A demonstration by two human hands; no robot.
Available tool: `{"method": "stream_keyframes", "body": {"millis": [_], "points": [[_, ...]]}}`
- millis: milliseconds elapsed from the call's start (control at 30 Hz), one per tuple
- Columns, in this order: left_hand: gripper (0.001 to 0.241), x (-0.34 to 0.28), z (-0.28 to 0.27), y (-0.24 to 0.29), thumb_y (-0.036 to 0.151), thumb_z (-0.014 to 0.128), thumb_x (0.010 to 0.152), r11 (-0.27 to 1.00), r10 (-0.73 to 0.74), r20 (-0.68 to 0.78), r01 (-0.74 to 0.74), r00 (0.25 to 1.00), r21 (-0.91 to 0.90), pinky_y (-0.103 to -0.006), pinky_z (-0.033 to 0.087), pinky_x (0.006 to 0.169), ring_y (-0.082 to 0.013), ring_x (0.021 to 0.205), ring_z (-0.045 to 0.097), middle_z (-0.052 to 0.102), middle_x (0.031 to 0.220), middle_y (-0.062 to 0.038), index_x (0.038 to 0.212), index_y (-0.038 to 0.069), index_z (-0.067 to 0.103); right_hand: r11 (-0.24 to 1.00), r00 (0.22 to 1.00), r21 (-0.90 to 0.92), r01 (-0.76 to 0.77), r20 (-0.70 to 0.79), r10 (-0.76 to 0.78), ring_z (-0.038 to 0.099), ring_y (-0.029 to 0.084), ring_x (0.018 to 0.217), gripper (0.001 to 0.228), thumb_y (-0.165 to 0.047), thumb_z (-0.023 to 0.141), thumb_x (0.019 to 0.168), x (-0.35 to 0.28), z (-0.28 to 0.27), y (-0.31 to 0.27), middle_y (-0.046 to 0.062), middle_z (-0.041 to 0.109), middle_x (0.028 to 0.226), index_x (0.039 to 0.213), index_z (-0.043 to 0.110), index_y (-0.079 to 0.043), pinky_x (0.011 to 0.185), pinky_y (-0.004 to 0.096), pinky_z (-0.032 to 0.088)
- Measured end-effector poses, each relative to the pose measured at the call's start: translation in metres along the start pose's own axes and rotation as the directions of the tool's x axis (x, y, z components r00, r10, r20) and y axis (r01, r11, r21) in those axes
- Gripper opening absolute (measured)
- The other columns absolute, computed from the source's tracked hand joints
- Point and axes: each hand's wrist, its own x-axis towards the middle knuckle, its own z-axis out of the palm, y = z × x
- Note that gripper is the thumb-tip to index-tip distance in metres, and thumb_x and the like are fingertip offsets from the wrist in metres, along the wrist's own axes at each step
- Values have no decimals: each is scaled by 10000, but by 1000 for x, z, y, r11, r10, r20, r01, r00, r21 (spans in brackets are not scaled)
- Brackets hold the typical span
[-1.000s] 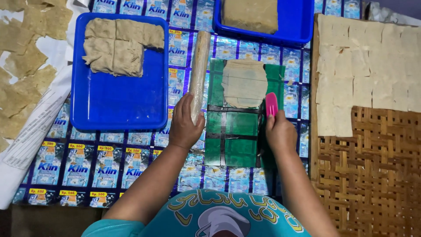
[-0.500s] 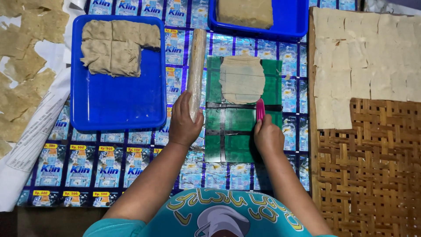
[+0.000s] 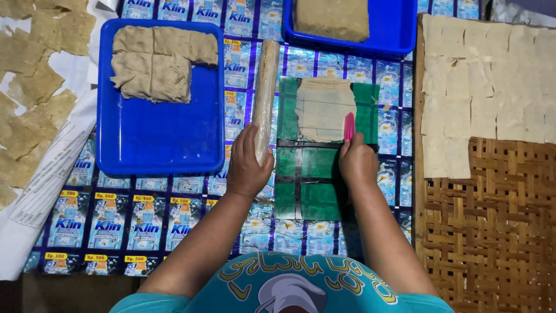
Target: Rolling out dough with a pin and trimming it into square shapes using a spatula and knife.
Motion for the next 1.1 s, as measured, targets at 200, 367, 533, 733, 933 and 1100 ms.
{"method": "stream_keyframes", "body": {"millis": [200, 367, 533, 733, 933, 1100], "points": [[573, 1, 0, 0, 190, 649, 929, 1000, -2, -20, 2, 1000, -8, -524, 458, 1106, -415, 1330, 534, 514, 1432, -214, 1452, 53, 458, 999, 1000, 27, 28, -1, -28, 704, 553, 941, 291, -321, 414, 1054, 29, -12, -15, 314, 721, 904, 1110, 526, -58, 828, 631, 559], [581, -1, 2, -3, 192, 655, 921, 1000, 7, -35, -7, 999, -11, -522, 464, 1101, -416, 1321, 544, 519, 1430, -216, 1454, 57, 467, 999, 999, 8, 48, -26, -48, 707, 542, 939, 299, -343, 437, 1045, 53, -2, -10, 300, 720, 891, 1094, 536, -66, 812, 626, 564], [588, -2, 3, -5, 196, 666, 908, 1000, 12, -46, -13, 999, -11, -524, 470, 1093, -418, 1313, 550, 524, 1426, -223, 1446, 53, 477, 998, 1000, 54, 25, -3, -25, 694, 561, 951, 312, -338, 445, 1040, 2, -17, -39, 335, 711, 904, 1096, 549, -49, 814, 657, 544], [581, -1, 0, -3, 180, 662, 911, 999, 37, -62, -38, 997, -13, -526, 477, 1085, -423, 1299, 561, 531, 1406, -234, 1442, 38, 473, 990, 986, 110, 88, 130, -102, 707, 539, 929, 292, -354, 442, 1026, -62, -5, -68, 309, 720, 877, 1123, 533, -94, 807, 633, 561], [595, -3, -1, -5, 180, 666, 909, 998, 54, -74, -56, 996, -14, -520, 473, 1094, -414, 1306, 557, 522, 1414, -231, 1453, 42, 466, 993, 979, 78, 93, 177, -106, 715, 529, 923, 292, -365, 416, 1029, -72, 8, -70, 292, 728, 865, 1112, 511, -102, 820, 631, 566], [602, -3, 0, -6, 192, 659, 921, 1000, 21, -41, -22, 999, -20, -522, 466, 1099, -412, 1320, 545, 506, 1437, -226, 1469, 54, 452, 995, 985, 59, 80, 145, -88, 728, 512, 906, 258, -333, 424, 1023, -68, 11, -81, 265, 738, 864, 1105, 520, -108, 806, 599, 584]]}}
